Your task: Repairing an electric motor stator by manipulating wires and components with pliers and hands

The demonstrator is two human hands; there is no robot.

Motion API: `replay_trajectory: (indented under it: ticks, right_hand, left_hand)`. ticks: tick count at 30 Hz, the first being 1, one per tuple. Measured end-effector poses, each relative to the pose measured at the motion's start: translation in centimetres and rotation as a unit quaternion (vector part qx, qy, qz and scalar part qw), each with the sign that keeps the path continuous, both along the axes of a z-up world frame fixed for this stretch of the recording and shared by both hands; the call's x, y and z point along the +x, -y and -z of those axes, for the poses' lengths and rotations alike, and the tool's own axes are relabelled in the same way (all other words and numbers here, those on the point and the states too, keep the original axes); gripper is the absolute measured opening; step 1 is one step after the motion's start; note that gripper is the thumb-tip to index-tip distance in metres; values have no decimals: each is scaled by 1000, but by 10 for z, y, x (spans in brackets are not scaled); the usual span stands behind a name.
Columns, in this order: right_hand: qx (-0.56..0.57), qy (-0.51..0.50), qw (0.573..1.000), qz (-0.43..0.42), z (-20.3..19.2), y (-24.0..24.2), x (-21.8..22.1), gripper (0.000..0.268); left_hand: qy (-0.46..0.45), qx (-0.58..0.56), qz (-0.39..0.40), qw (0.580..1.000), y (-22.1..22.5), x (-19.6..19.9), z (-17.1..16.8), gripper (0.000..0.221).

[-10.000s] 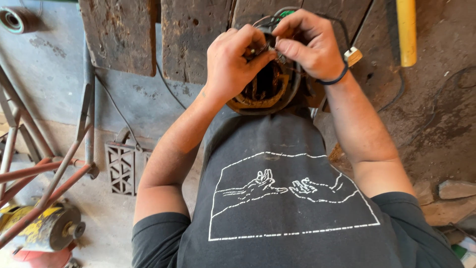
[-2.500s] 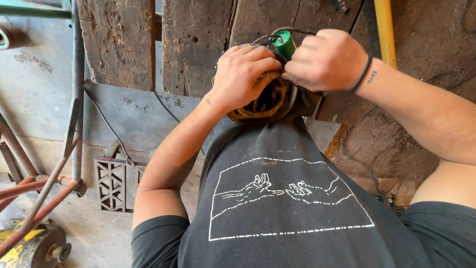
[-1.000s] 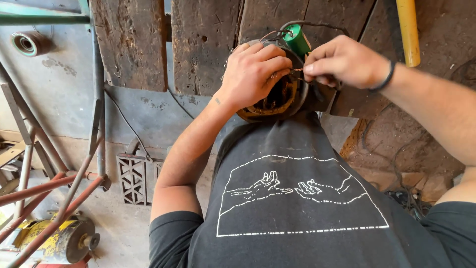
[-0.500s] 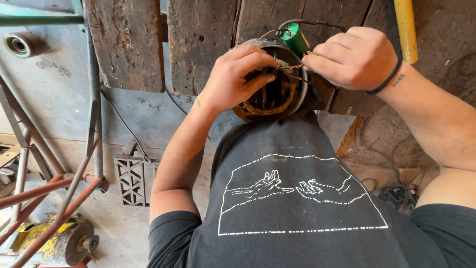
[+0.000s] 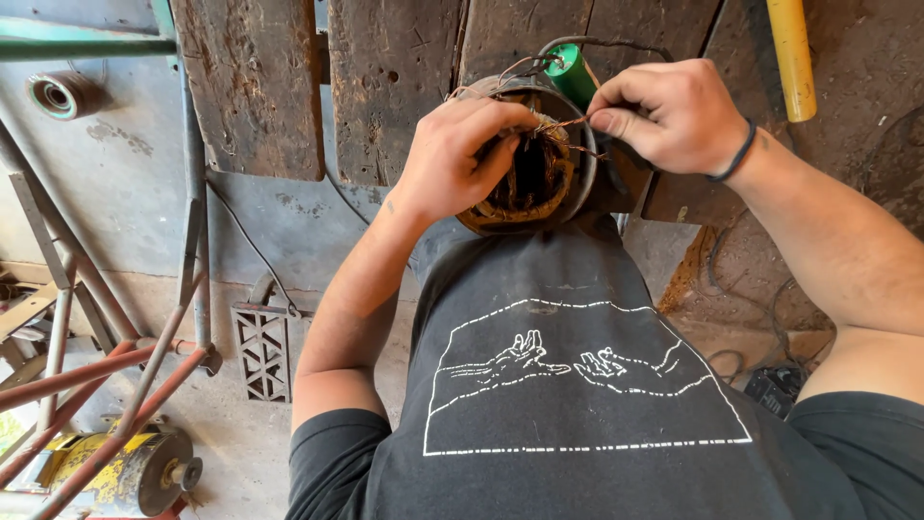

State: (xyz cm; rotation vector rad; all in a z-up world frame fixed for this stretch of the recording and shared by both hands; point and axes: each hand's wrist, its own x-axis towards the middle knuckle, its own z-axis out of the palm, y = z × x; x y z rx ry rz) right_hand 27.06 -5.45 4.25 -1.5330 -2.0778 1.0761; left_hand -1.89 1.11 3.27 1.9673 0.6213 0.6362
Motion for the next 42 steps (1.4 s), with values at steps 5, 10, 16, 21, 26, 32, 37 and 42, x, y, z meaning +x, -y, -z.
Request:
replay_trajectory:
  ticks: [5,10,16,21,26,32,37,42]
  right_hand:
    - [-5,15,1000,5,-25,-7,-11,9]
    - [169,93,980,-44,-29,-11,-37,22]
    - [134,-40,989,-51,-12,-18,-55,19]
    - [70,-68,995,17,-7,-15,-59,12]
    - [38,-94,994,50,-4,-18,-60,7]
    - [38,-120,991,53,7,-19,-59,15]
    - [30,-152,986,66,11,-21,-58,14]
    - [-15,-203,975,87,11,-20,-57,9]
  left_hand:
    - [-19,8,-36,999,15,0,10,19]
    - [-12,-14,-121,992,22,9,6,15]
    - [4,-100,-152,983,26,12,10,26]
    - [-23,-48,-181,982,28,15,13,23]
    - [-13,-91,-165,982,22,13,1,32]
    - [10,-72,-169,983,19,17,1,13]
    - [21,-58,-166,984,16,18,-3,4]
    - [6,-35,-138,990,17,17,-8,17]
